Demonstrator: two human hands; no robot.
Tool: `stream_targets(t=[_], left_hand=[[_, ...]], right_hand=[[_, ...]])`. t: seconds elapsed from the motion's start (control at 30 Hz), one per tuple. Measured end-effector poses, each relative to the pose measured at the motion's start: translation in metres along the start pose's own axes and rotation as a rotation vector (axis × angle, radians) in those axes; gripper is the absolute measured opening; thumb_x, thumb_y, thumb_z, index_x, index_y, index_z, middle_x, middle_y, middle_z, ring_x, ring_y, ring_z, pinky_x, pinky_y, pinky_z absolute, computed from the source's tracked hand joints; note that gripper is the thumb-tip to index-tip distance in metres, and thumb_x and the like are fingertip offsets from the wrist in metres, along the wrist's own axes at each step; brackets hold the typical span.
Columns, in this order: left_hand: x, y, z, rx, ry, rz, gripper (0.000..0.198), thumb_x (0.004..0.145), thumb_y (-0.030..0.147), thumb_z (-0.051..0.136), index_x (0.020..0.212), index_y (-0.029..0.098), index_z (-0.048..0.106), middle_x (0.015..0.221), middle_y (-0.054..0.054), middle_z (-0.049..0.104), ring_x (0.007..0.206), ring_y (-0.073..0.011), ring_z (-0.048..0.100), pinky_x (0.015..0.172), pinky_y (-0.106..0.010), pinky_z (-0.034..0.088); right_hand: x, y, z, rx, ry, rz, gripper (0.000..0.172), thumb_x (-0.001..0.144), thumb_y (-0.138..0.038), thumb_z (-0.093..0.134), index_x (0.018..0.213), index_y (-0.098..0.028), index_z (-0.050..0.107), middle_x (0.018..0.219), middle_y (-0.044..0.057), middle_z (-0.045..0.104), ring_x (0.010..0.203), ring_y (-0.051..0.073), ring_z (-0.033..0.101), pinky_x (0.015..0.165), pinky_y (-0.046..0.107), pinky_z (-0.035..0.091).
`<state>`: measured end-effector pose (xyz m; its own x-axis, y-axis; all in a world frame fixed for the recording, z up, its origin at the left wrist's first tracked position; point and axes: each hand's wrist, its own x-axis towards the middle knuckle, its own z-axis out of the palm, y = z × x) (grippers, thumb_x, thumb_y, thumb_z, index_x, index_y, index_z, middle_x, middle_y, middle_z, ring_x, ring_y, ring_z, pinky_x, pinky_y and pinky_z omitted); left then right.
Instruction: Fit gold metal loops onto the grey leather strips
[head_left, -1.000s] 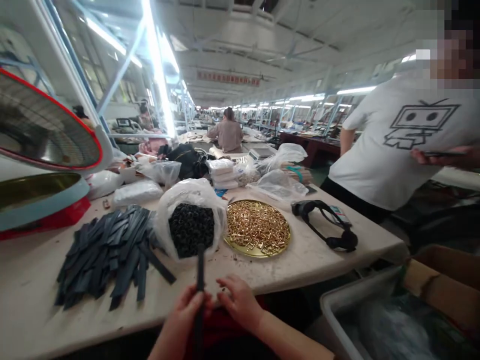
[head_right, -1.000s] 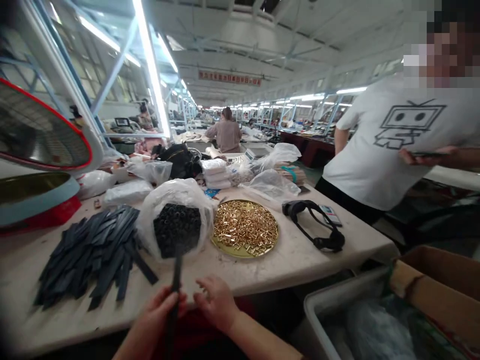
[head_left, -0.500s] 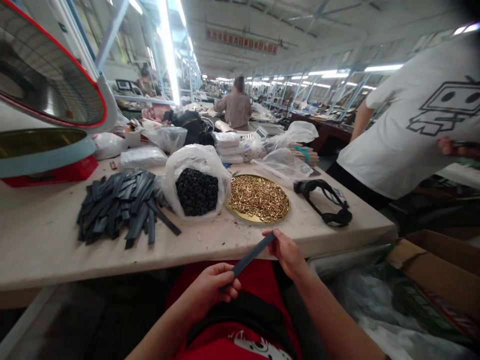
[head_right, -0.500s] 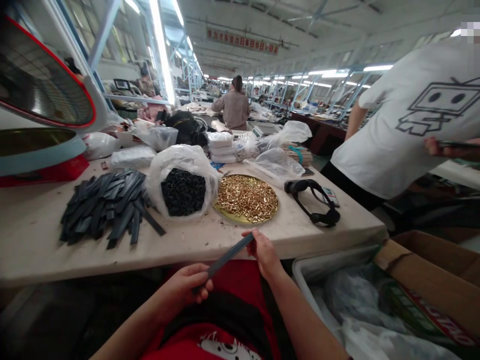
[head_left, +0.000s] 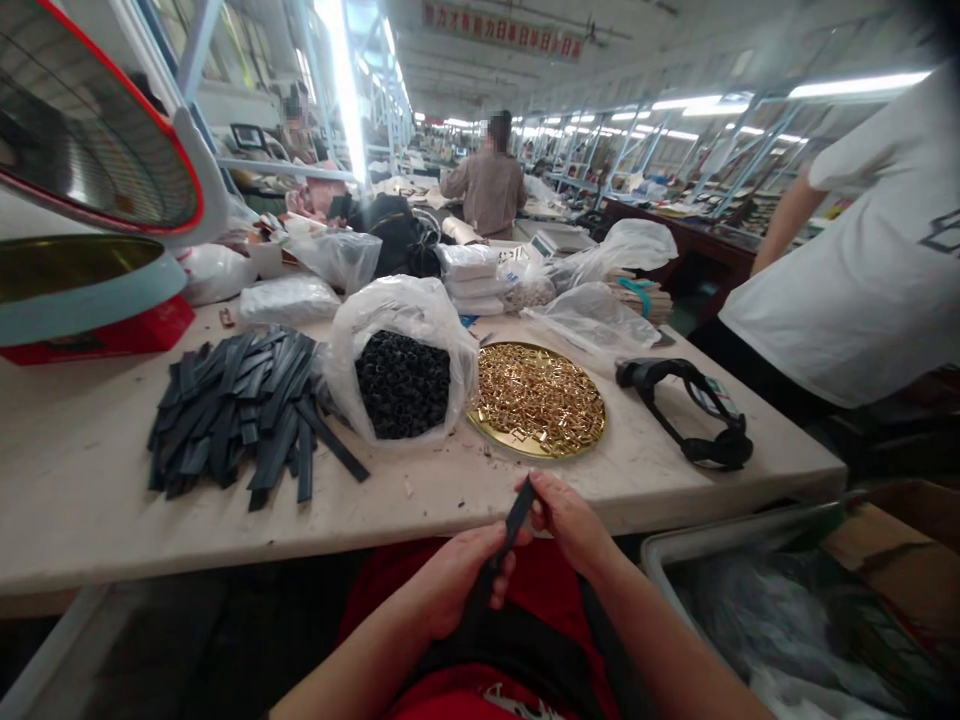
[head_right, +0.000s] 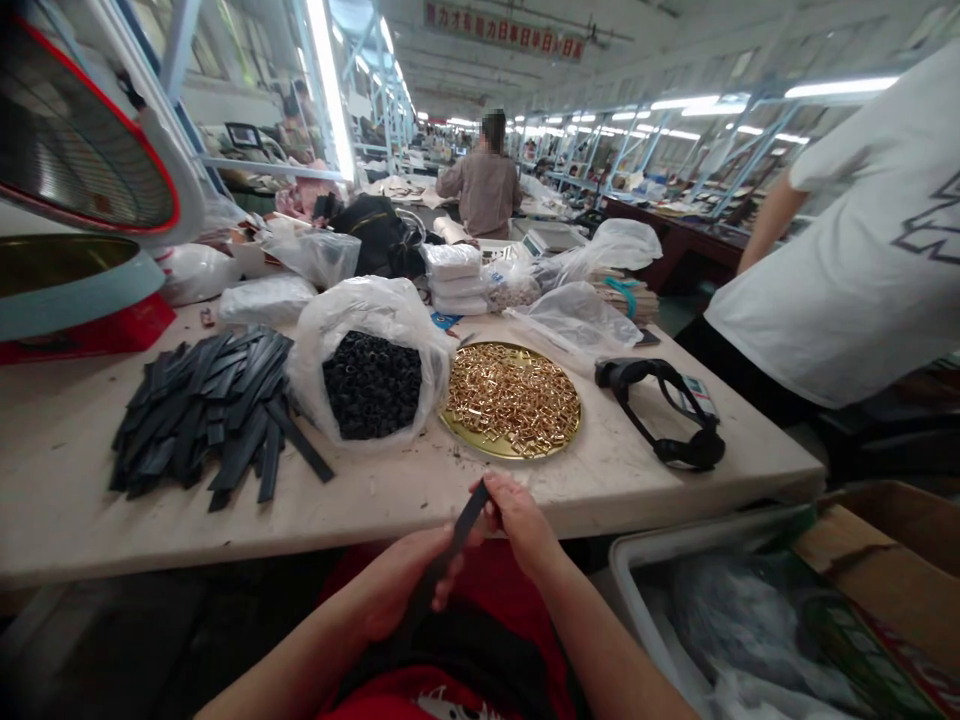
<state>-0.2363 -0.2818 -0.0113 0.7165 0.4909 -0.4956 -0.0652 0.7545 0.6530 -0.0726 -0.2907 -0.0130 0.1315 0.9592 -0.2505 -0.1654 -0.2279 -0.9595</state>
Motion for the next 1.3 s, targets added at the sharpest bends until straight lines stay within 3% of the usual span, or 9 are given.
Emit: stream_targets(t=[0.07,0.2,0.3,0.47,0.67,0.83,1.0,1.13,1.3], left_hand=[[0.005,0.002,-0.007,0.007,0.063,0.037,0.045,0.075,0.05,0.055,0.098,0.011,0.056,0.063,0.004,0.043,0.047,-0.0045,0.038,0.042,-0.015,0.031],[0.005,0.014,-0.019,0.221,0.2,0.129,0.032,0.071,0.043,0.058,0.082,0.013,0.052,0.054,0.004,0.046,0.046,-0.0063,0.041,0.043,-0.016,0.03],[0.006,0.024,-0.025,0.201,0.167,0.076,0.026,0.07,0.038,0.056,0.08,0.015,0.049,0.057,0.001,0.054,0.046,-0.0072,0.047,0.044,-0.016,0.033],[0.013,0.033,-0.036,0.001,0.092,0.054,0.032,0.069,0.031,0.056,0.094,0.013,0.05,0.069,-0.001,0.058,0.047,-0.0058,0.049,0.042,-0.014,0.035],[0.01,0.036,-0.066,-0.008,0.251,0.134,0.042,0.071,0.039,0.053,0.103,0.013,0.047,0.067,0.001,0.054,0.043,-0.0046,0.043,0.038,-0.014,0.03],[-0.001,0.036,-0.088,-0.077,0.363,0.212,0.045,0.072,0.043,0.053,0.106,0.015,0.045,0.064,0.004,0.05,0.041,-0.0043,0.038,0.037,-0.015,0.028],[-0.013,0.046,-0.089,-0.112,0.417,0.259,0.041,0.071,0.035,0.054,0.105,0.014,0.048,0.066,0.002,0.052,0.045,-0.0055,0.042,0.04,-0.015,0.033],[-0.02,0.051,-0.082,-0.116,0.393,0.281,0.038,0.071,0.03,0.054,0.105,0.012,0.05,0.072,-0.002,0.055,0.05,-0.0065,0.046,0.043,-0.015,0.036],[-0.023,0.051,-0.075,-0.119,0.368,0.292,0.037,0.072,0.027,0.053,0.104,0.011,0.05,0.073,-0.002,0.056,0.05,-0.0067,0.047,0.044,-0.015,0.036]], right_hand=[[0.01,-0.003,0.002,-0.026,-0.03,-0.032,0.041,0.076,-0.057,0.053,0.078,-0.016,0.057,0.047,-0.007,0.036,0.045,0.008,0.03,0.046,0.023,0.024],[0.03,-0.008,0.01,-0.185,0.004,-0.059,0.039,0.073,-0.053,0.055,0.084,-0.016,0.057,0.051,-0.006,0.04,0.047,0.009,0.036,0.048,0.023,0.028],[0.046,-0.004,0.018,-0.247,-0.001,-0.035,0.041,0.072,-0.05,0.054,0.091,-0.015,0.058,0.054,-0.006,0.042,0.048,0.01,0.039,0.047,0.024,0.03],[0.07,0.009,0.026,-0.322,-0.042,-0.038,0.04,0.078,-0.047,0.046,0.099,-0.015,0.055,0.057,-0.005,0.043,0.049,0.011,0.042,0.047,0.025,0.034],[0.1,-0.015,0.036,-0.719,0.129,-0.41,0.025,0.087,-0.034,0.042,0.1,-0.018,0.055,0.093,0.008,0.058,0.084,0.019,0.054,0.075,0.033,0.043],[0.128,-0.037,0.077,-0.863,-0.029,-0.677,0.019,0.087,-0.018,0.04,0.1,-0.018,0.054,0.095,0.006,0.058,0.089,0.017,0.055,0.08,0.029,0.043],[0.163,-0.029,0.103,-1.185,-0.032,-0.582,0.008,0.082,-0.018,0.052,0.086,-0.015,0.058,0.084,0.008,0.056,0.077,0.02,0.054,0.073,0.031,0.041],[0.175,-0.021,0.101,-1.131,-0.02,-0.54,0.005,0.076,-0.016,0.058,0.071,-0.017,0.056,0.074,0.003,0.051,0.069,0.017,0.05,0.067,0.03,0.037],[0.161,-0.024,0.088,-0.926,-0.007,-0.525,0.013,0.076,-0.025,0.059,0.067,-0.018,0.052,0.074,0.001,0.051,0.068,0.015,0.048,0.067,0.029,0.038]])
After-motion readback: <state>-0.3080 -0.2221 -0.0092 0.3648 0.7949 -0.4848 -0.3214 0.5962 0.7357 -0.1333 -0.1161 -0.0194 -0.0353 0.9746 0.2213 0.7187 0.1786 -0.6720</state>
